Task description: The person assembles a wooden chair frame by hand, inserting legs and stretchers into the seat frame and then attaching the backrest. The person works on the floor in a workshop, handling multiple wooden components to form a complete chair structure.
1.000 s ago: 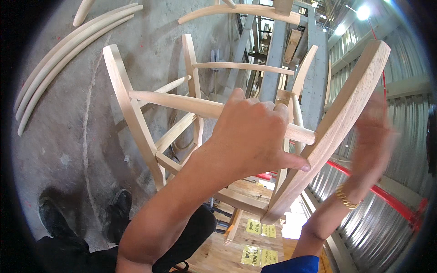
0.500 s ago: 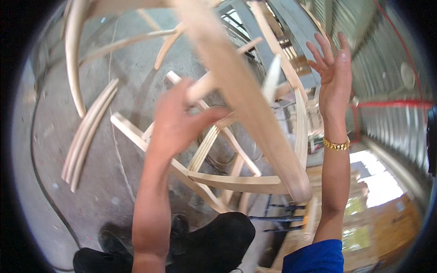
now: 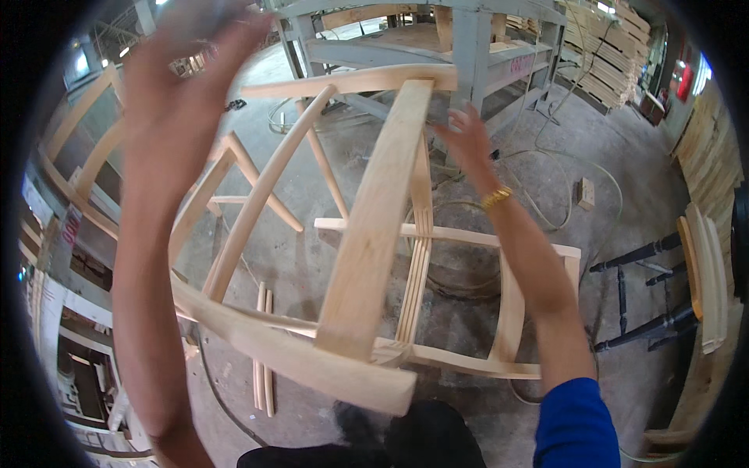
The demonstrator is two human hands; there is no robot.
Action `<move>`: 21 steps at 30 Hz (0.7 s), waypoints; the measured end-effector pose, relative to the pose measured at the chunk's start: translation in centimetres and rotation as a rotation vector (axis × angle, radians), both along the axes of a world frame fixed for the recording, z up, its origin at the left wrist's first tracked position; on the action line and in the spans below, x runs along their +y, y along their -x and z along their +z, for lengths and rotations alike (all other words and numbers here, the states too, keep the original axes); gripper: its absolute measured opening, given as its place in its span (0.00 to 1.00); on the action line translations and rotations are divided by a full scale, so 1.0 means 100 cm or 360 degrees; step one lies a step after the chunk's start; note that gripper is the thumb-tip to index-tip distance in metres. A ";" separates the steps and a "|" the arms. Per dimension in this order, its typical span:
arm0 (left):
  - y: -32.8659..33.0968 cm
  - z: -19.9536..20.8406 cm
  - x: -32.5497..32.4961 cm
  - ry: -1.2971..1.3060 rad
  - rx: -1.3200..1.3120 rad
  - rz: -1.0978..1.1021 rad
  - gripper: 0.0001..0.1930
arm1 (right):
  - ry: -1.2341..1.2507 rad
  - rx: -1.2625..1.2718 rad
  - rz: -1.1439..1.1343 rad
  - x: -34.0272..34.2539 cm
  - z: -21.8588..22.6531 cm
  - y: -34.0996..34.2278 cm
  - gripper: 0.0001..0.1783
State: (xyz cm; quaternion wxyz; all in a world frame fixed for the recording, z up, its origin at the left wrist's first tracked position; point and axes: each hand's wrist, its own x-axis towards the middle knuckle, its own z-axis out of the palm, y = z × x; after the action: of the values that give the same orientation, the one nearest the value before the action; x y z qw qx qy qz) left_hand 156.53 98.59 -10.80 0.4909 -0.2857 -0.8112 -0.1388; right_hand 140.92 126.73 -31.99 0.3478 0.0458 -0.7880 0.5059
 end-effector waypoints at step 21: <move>0.227 -0.080 0.165 0.0354 -0.1457 -0.0114 0.28 | 0.0299 -0.0087 0.0191 -0.025 0.005 0.074 0.15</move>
State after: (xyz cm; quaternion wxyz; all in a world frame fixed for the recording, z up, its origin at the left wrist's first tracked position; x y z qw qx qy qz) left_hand 133.87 115.14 -18.85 0.0442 -0.2738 -0.9439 -0.1794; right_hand 133.48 124.26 -31.45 0.2979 0.0463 -0.7422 0.5986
